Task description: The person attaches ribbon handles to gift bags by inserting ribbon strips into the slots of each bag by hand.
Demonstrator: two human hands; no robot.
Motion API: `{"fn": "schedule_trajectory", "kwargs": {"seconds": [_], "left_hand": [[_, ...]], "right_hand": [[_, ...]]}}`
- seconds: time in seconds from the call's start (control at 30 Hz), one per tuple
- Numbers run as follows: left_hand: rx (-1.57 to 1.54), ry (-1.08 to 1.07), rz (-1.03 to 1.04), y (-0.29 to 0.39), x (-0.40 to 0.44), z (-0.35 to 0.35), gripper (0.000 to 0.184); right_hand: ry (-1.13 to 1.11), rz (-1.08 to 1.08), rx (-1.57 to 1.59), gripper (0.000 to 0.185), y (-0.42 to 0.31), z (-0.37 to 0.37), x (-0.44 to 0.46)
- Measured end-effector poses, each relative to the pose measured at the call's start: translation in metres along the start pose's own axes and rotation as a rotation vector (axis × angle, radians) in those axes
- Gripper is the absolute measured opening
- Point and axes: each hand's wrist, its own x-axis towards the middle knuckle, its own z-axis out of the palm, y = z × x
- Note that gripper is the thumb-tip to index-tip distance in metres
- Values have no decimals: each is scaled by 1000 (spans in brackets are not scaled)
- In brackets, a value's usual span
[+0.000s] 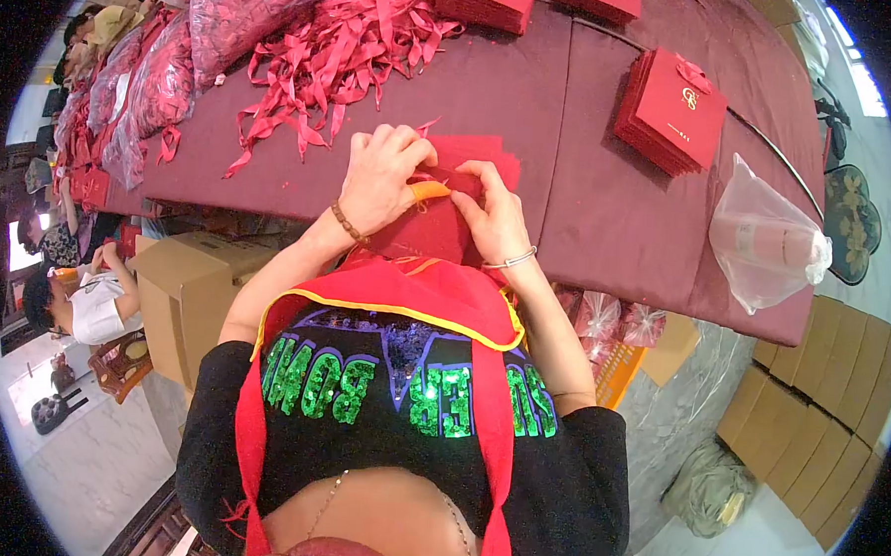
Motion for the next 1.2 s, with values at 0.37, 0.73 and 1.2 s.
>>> {"fn": "schedule_trajectory", "kwargs": {"seconds": [0.37,0.73,1.2], "left_hand": [[-351,-444,-120,-17,28,-14,26],[-602,-956,-108,-36,65,-15,24],[-678,-587,-594,-53,72,4,32]], "right_hand": [[-65,-27,-82,22,-8,-9,-1],[-120,-142,-132,22,-13,-6,4],[-143,-20,-4,22,-15,3,3]]}}
